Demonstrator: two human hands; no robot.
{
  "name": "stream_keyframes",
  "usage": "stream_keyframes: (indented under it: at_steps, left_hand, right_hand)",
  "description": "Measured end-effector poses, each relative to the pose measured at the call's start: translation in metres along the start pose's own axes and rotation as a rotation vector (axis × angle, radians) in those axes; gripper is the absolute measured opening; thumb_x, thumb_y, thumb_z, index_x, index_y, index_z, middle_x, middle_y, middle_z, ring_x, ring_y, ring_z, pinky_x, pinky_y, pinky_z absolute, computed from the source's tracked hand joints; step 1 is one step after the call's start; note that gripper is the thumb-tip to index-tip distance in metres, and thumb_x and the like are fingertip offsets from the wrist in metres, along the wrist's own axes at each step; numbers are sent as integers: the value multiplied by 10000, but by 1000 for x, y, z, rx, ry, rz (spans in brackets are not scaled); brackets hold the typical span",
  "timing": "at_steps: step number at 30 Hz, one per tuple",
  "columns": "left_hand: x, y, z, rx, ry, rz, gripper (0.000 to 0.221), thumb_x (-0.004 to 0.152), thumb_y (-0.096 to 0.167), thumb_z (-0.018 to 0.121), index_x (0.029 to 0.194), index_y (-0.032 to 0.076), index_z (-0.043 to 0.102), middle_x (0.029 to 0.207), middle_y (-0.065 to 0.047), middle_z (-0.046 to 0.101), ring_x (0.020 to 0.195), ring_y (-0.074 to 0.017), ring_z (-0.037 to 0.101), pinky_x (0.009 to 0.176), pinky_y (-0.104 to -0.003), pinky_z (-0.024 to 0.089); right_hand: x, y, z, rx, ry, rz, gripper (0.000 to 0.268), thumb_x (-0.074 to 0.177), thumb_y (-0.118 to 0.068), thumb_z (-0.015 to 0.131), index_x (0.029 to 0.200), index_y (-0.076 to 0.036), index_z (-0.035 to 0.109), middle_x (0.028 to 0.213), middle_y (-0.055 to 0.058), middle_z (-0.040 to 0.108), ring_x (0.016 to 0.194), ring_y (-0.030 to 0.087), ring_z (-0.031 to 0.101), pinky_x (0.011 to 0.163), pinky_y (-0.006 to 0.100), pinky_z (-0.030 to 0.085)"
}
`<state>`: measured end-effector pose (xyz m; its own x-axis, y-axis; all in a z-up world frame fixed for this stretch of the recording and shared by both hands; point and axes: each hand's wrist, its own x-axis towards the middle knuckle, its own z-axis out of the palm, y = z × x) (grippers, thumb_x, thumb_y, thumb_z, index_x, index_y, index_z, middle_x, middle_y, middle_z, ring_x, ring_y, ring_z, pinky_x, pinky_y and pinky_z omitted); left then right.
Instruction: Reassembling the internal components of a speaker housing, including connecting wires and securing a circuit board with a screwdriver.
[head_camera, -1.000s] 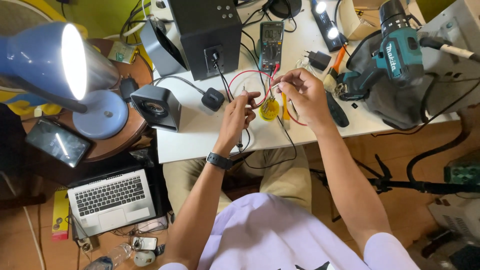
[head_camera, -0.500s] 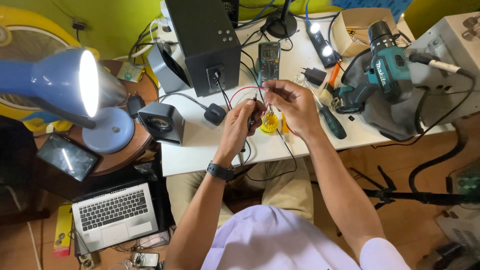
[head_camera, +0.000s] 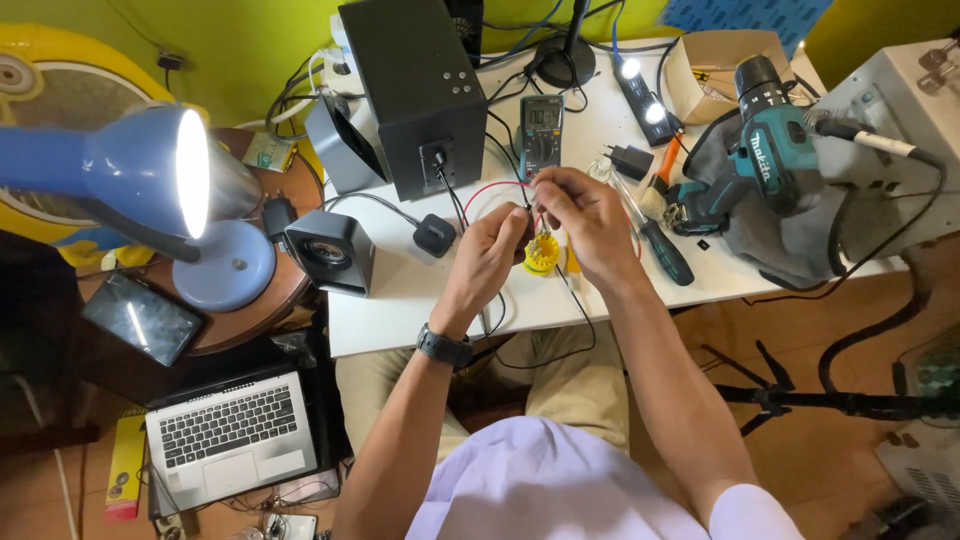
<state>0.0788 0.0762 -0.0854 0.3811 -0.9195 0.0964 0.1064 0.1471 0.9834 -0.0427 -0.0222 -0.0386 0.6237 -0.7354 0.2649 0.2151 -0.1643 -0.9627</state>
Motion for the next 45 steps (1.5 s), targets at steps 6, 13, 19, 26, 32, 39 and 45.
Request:
stream_keyframes:
  at_steps: [6, 13, 19, 26, 32, 39, 45]
  left_hand:
    - [-18, 14, -2, -85, 66, 57, 238, 1019, 262, 658, 1039, 25, 676, 753, -50, 521, 703, -121, 523, 619, -260, 474]
    - [-12, 18, 7, -249, 129, 7, 280, 976, 237, 735, 1141, 12, 714, 838, -95, 507, 605, -109, 541, 472, -220, 414]
    - [-10, 11, 7, -202, 150, 24, 260, 953, 205, 760, 1064, -24, 712, 810, -70, 540, 581, -78, 533, 459, -210, 422]
    - [-4, -18, 4, 7, 118, 19, 280, 945, 296, 775, 1065, 47, 729, 856, -70, 636, 693, -97, 554, 577, -231, 467]
    - [-5, -21, 2, 110, 93, -35, 232, 946, 280, 771, 1068, 87, 735, 861, -78, 664, 732, -143, 567, 647, -286, 495]
    - [-10, -17, 1, 222, 59, -51, 187, 948, 300, 763, 1065, 156, 746, 805, -39, 659, 749, -148, 584, 694, -301, 509]
    - [-8, -6, 2, 306, 72, -49, 186, 937, 286, 761, 1050, 142, 732, 774, -78, 666, 736, -182, 596, 699, -338, 507]
  right_hand:
    - [0, 9, -16, 91, 119, 51, 152, 994, -97, 684, 1091, 18, 669, 944, 111, 638, 828, 141, 619, 605, 195, 471]
    - [-7, -15, -4, -204, -86, 7, 166, 996, -131, 717, 1092, 4, 733, 840, 124, 688, 754, 111, 639, 605, 211, 524]
    - [-15, -24, 3, -334, -40, 42, 232, 985, -230, 748, 1105, -32, 759, 864, 116, 719, 781, 104, 662, 632, 241, 558]
    - [-11, -19, 7, -260, 71, -128, 214, 975, -131, 769, 1114, 19, 705, 989, 210, 730, 876, 234, 739, 734, 316, 605]
    - [-8, -15, 7, -230, 55, -130, 181, 962, -90, 774, 1079, 31, 707, 967, 210, 735, 867, 206, 736, 737, 325, 606]
    - [-9, -17, 10, -180, 44, -74, 176, 961, -84, 768, 1085, 26, 707, 897, 182, 728, 771, 88, 652, 710, 280, 592]
    - [-6, -21, 4, -386, -28, -98, 170, 955, -134, 779, 1064, -10, 738, 868, 157, 747, 797, 180, 744, 741, 321, 600]
